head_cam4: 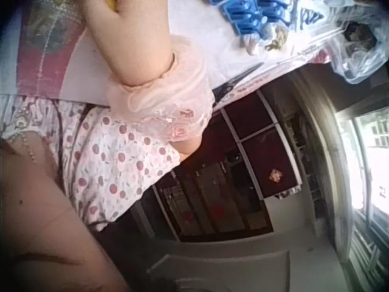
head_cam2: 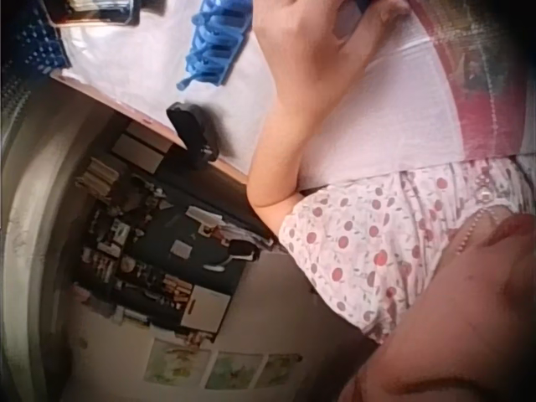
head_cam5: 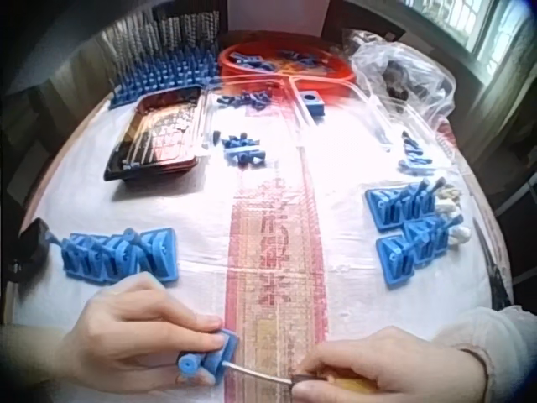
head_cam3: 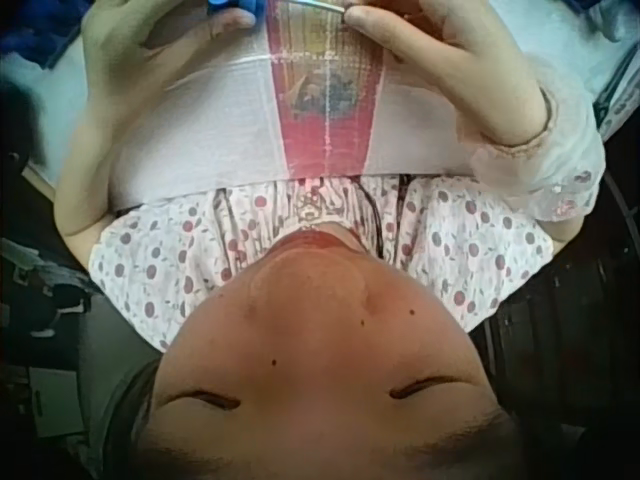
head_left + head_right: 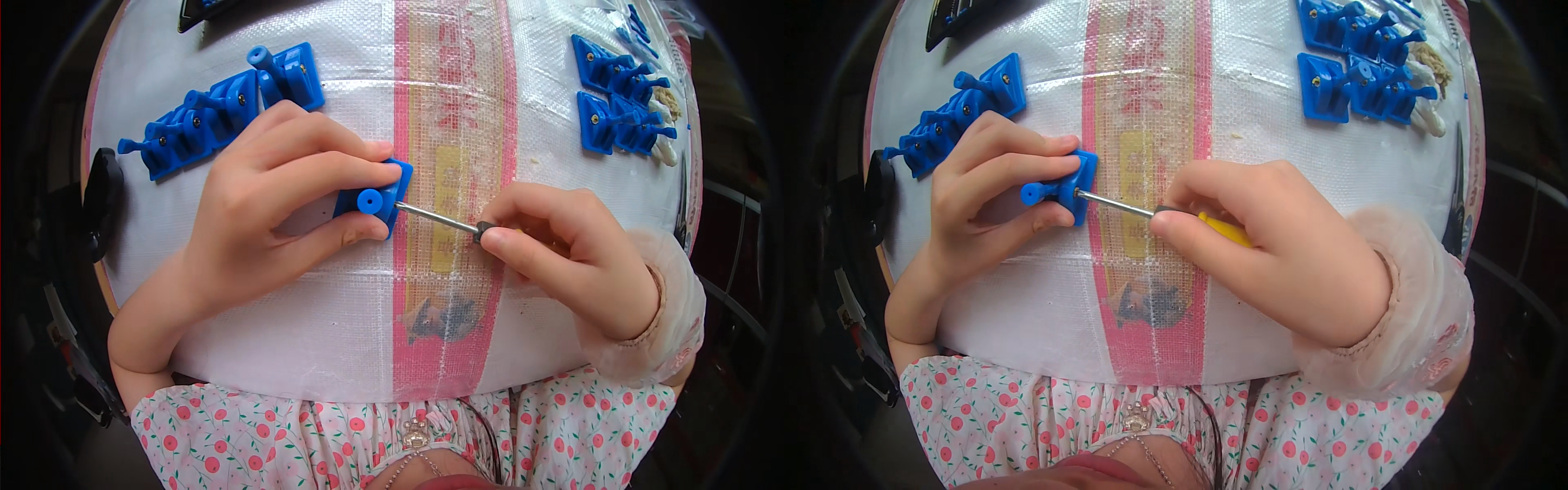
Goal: Assembling blue plastic components using a yellow-handled screwdriver.
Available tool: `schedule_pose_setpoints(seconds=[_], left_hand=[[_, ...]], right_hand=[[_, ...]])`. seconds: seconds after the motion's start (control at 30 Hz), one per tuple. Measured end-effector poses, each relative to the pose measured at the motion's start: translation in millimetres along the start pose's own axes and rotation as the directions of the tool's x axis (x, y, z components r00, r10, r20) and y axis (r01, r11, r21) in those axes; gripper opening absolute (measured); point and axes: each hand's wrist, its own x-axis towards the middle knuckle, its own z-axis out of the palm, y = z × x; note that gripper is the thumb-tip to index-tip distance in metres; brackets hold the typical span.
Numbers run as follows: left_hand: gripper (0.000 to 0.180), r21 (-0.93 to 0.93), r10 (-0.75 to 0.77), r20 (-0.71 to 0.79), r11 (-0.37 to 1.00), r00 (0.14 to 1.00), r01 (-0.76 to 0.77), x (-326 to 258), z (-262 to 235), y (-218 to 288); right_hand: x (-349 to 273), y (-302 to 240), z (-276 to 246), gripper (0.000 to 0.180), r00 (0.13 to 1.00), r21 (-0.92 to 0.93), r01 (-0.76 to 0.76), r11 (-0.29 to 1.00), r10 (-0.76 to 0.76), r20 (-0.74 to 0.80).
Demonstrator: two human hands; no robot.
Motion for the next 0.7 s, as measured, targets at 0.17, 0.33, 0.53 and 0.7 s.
schedule_pose_setpoints(seconds=[0.17, 0.33, 0.53, 0.7], left_hand=[[0.033, -0.029, 0.008, -0.047, 1.000, 0.999, -0.010, -0.4, 3.5, -1.7], [0.029, 0.009, 0.043, -0.035, 0.999, 0.998, -0.043, -2.8, 2.9, -2.7], [0.026, -0.014, 0.032, -0.029, 0.999, 0.999, -0.033, 2.4, 0.8, 2.7], [0.027, -0.043, 0.031, -0.025, 0.999, 0.999, -0.032, 1.6, 2.2, -0.7]], right_hand=[[-5.8, 5.7, 5.4, 0.013, 0.988, -0.146, 0.117, 0.982, -0.130, -0.084], [-8.0, 8.5, 10.7, 0.017, 0.970, -0.092, 0.182, 0.979, -0.194, -0.144], [7.5, 16.8, 19.9, 0.026, 0.848, 0.003, 0.504, 0.864, -0.494, -0.193], [21.8, 30.2, 27.3, 0.033, 0.747, -0.046, 0.662, 0.748, -0.663, -0.040]])
